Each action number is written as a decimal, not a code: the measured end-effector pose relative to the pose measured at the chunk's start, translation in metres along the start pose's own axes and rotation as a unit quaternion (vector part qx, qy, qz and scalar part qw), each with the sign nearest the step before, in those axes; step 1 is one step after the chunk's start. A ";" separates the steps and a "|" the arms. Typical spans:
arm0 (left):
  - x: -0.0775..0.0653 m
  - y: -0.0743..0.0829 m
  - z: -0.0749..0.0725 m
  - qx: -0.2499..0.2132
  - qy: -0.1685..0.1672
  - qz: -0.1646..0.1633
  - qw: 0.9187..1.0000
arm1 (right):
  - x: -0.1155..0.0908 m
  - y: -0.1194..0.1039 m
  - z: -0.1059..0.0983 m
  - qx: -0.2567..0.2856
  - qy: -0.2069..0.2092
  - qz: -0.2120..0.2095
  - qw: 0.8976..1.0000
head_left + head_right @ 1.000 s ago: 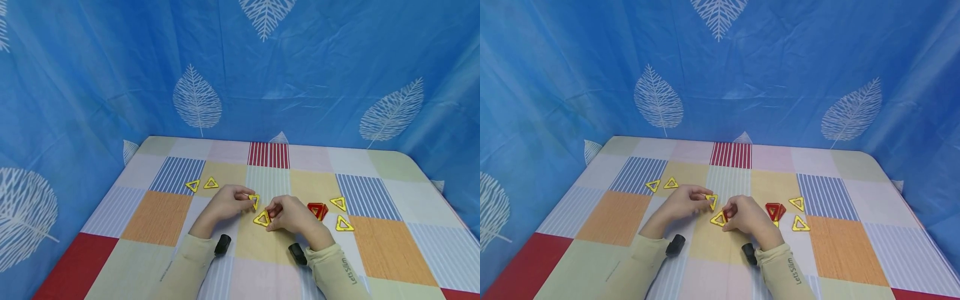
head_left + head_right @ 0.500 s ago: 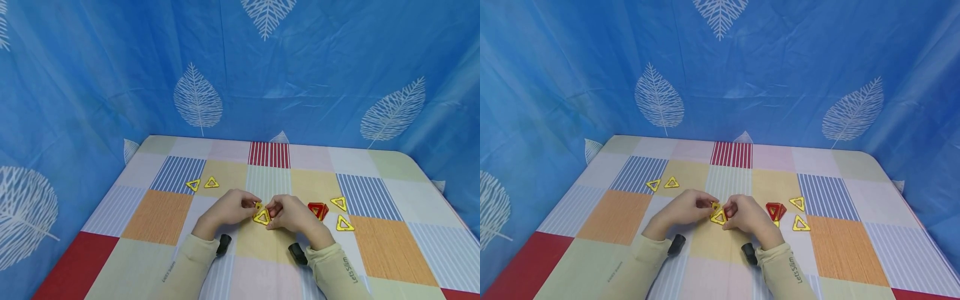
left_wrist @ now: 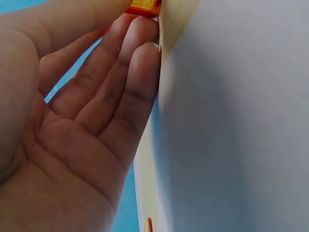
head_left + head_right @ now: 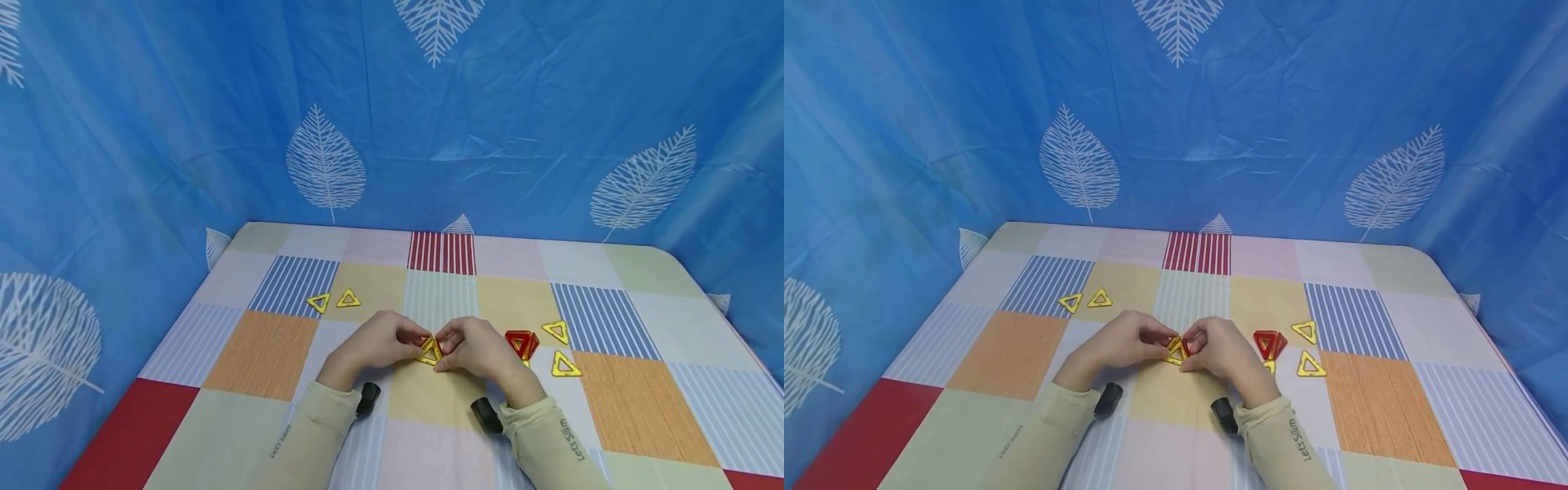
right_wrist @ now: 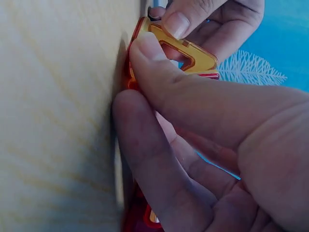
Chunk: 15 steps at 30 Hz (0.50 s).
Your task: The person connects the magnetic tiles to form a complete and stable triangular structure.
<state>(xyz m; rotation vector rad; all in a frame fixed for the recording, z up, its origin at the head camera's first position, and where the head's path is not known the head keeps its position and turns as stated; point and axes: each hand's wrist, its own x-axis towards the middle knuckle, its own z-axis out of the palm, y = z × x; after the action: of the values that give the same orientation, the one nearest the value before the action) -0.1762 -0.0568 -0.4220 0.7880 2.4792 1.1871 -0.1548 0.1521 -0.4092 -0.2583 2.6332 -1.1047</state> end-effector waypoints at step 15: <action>0.001 -0.001 0.001 -0.009 -0.008 -0.007 1.000 | 0.000 -0.001 0.000 0.000 -0.006 -0.008 1.000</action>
<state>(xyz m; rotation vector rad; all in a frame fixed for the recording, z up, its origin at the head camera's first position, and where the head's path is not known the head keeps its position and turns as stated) -0.1768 -0.0564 -0.4231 0.7709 2.4532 1.1927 -0.1545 0.1515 -0.4080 -0.2864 2.6249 -1.1035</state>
